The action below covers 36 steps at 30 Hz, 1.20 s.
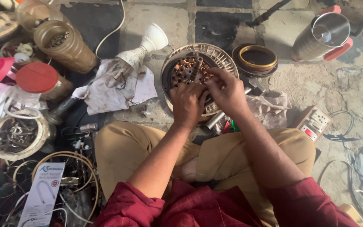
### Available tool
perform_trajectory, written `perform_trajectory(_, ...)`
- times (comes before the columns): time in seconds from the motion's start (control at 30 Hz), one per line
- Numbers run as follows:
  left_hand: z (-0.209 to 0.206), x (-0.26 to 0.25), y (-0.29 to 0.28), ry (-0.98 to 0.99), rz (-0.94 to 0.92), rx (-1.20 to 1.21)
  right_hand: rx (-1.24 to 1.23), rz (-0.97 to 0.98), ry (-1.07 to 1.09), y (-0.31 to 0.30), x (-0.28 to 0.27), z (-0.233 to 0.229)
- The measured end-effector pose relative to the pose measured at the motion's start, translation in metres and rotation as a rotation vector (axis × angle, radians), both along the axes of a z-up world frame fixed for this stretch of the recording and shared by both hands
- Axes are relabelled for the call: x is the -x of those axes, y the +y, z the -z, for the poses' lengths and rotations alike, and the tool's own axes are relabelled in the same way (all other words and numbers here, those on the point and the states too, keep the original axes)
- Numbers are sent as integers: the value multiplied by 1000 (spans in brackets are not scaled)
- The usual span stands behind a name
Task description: The person disassembles a fan motor by using a screwdriver and a hammer to loosen parts, then uses pliers to manipulate internal wires and components while sitting on the floor.
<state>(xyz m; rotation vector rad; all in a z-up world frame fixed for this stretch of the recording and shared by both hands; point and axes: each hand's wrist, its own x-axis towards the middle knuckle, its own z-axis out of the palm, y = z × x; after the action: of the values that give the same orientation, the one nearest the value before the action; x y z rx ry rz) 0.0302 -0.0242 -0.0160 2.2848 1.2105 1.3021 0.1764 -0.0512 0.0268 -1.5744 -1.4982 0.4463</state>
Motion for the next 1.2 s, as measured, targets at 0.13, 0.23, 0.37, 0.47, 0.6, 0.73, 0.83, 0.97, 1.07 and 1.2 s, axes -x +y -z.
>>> perform_trajectory(0.13,-3,5,-1,36,31,-23,-124,-99,-366,6,-4,1)
perform_trajectory(0.23,-7,7,-2,-1,43,12,146,6,-98,11,-6,11)
perform_trajectory(0.37,-5,7,-2,-61,41,8,191,-29,714,13,-21,18)
perform_trajectory(0.47,-1,7,0,-56,47,0,199,-42,988,13,-31,14)
perform_trajectory(0.6,4,6,0,-36,39,-32,261,-32,794,16,-32,-2)
perform_trajectory(0.73,11,6,3,-30,18,-34,274,132,249,8,-71,-18)
perform_trajectory(0.83,14,4,4,-22,12,-65,232,376,145,3,-130,11)
perform_trajectory(0.97,12,5,4,-30,14,-113,752,435,-323,-16,-187,103)
perform_trajectory(1.07,6,11,-3,-34,25,-134,591,85,-508,-15,-197,150)
perform_trajectory(1.2,-5,43,-36,-61,63,-85,771,91,-366,0,-180,158)
